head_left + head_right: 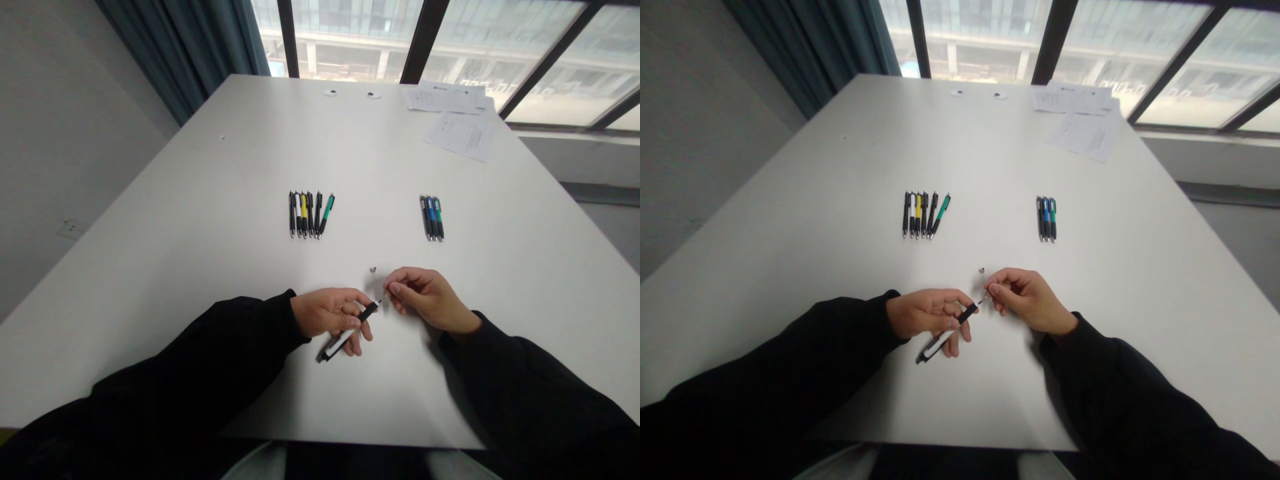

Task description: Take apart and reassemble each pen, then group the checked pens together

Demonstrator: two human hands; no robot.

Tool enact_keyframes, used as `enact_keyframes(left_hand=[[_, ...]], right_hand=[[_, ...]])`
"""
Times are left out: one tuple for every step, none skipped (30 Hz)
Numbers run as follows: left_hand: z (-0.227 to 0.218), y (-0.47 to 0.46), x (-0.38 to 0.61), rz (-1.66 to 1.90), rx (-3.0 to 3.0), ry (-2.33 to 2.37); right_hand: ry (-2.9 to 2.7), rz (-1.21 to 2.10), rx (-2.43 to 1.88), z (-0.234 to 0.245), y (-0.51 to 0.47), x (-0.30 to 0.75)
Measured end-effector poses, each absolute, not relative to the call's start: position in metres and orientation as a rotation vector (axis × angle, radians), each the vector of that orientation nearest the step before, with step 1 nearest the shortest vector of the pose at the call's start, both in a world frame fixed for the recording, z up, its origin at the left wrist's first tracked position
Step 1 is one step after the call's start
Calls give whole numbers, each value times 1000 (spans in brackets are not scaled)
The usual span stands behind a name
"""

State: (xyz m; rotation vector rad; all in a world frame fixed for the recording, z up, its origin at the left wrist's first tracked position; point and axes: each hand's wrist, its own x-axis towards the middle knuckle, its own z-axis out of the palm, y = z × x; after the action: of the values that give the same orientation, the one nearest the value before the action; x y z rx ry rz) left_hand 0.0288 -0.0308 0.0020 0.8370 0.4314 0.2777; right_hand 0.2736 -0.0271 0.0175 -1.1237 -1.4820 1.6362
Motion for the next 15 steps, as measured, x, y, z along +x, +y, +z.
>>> enact_keyframes(left_hand=[[2,-31,29,277,843,436],[2,-31,29,275,845,438],[2,-31,29,273,844,438],[1,-31,29,273,843,438],[1,-31,29,275,842,438],[1,-31,29,281,843,439],[0,-30,29,284,847,439],[0,-30,29,287,851,439],[0,-30,29,289,856,439],[0,-30,29,289,860,439],[0,-29,29,288,861,437],[0,-29,29,284,863,435],[0,-29,29,283,866,434],[0,-29,29,282,868,434],[0,-29,29,282,868,433]], right_hand=[[-1468,1642,-1116,17,-27,274],[-1452,1648,-1108,15,-27,274],[-1437,1654,-1098,14,-27,274],[-1419,1658,-1089,13,-27,274],[-1400,1661,-1082,12,-27,275],[-1381,1662,-1079,11,-27,275],[-1365,1664,-1077,10,-27,275],[-1352,1666,-1076,8,-26,276],[-1344,1668,-1077,7,-26,276],[-1340,1669,-1078,6,-26,276],[-1339,1669,-1078,6,-26,277],[-1340,1668,-1078,5,-26,277],[-1343,1664,-1076,5,-26,277],[-1348,1660,-1075,6,-26,277],[-1359,1655,-1079,6,-26,277]])
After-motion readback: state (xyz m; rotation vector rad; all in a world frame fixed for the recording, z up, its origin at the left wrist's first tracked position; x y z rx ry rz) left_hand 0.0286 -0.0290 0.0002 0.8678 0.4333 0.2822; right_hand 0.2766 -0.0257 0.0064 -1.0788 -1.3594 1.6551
